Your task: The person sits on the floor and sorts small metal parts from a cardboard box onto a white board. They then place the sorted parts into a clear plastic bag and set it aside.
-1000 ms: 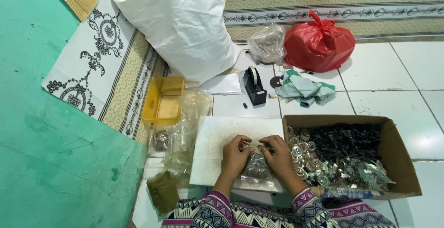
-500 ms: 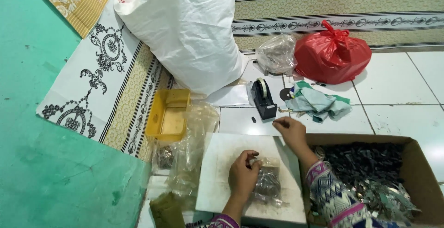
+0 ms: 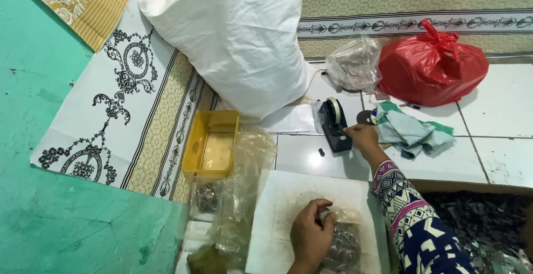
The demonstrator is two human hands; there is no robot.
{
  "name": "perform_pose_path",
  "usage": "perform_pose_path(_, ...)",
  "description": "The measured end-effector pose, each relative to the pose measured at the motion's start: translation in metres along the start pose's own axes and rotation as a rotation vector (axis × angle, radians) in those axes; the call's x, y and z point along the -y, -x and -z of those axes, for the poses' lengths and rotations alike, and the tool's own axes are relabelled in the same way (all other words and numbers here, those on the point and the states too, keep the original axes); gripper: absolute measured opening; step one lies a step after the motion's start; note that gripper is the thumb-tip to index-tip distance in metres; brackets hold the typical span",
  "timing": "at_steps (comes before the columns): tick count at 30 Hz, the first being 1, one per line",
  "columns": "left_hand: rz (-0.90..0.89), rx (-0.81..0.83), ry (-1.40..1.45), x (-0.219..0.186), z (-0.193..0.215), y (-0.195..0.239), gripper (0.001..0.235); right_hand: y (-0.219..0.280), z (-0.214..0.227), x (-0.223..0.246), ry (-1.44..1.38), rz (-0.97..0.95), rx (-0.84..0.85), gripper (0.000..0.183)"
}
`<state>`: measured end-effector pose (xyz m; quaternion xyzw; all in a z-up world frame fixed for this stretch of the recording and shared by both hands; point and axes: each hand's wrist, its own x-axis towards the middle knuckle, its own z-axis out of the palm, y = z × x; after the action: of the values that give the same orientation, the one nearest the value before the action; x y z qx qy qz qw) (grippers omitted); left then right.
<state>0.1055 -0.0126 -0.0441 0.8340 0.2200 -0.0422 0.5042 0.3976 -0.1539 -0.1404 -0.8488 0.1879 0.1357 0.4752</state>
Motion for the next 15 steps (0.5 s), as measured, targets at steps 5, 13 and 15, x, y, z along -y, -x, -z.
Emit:
perform_pose_path(5, -0.046, -0.029, 0.015, 0.006, -0.003, 0.000, 0.022, 0.027, 0.012, 0.033, -0.144, -0.160, 0.046, 0.048)
perform_pose_path(13, -0.008, -0.030, 0.000, 0.002, -0.002, 0.000, 0.022, 0.042, 0.025, 0.050, -0.189, -0.174, 0.044, 0.058)
perform_pose_path(15, -0.030, -0.054, 0.011, 0.004, -0.003, 0.000, 0.023, 0.056, 0.033, 0.054, -0.151, -0.219, 0.050, 0.062)
